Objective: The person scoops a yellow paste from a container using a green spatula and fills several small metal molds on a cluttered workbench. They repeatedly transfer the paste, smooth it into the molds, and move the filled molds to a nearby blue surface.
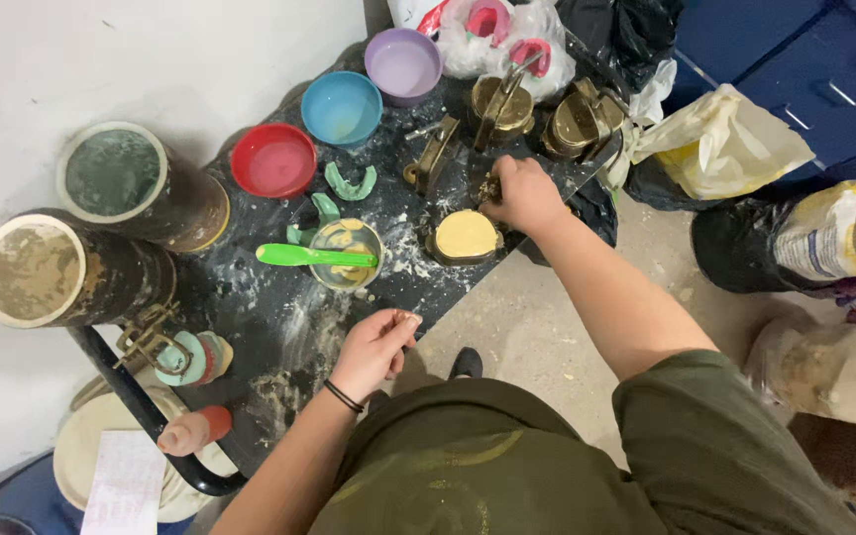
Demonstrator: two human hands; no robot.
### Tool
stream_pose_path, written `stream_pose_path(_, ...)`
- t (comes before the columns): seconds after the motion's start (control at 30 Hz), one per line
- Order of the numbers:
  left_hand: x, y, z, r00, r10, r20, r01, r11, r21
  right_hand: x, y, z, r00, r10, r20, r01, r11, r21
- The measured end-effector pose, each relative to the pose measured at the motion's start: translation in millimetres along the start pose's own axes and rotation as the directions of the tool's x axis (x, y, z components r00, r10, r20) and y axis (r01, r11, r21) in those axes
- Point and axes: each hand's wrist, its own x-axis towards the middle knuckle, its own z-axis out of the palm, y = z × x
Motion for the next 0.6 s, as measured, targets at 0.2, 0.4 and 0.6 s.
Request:
stream_pose_path(0.2, -1.1, 16.7, 22.7, 0.995, -0.011, 0.095, -0.005, 0.986, 0.164, -7.2, -0.7, 0.9, 0.997, 0.017, 0.071, 0.002, 0.965, -0.262)
stream_pose_path(0.4, -4.1, 26.9, 38.2, 0.986, 0.011, 0.167, -0.036, 0.989, 0.143, -13.6, 20.1, -19.4, 0.998, 0.064, -0.005, -0.064, 0.989, -0.130)
stream_pose_path(0.6, 1.4, 25.8, 51.4, 0.970, 0.066, 0.234, -0.103, 0.984, 0.147, -18.0, 54.5, -10.7, 0.951, 0.298, -0.084, -0.200, 0.798, 0.569)
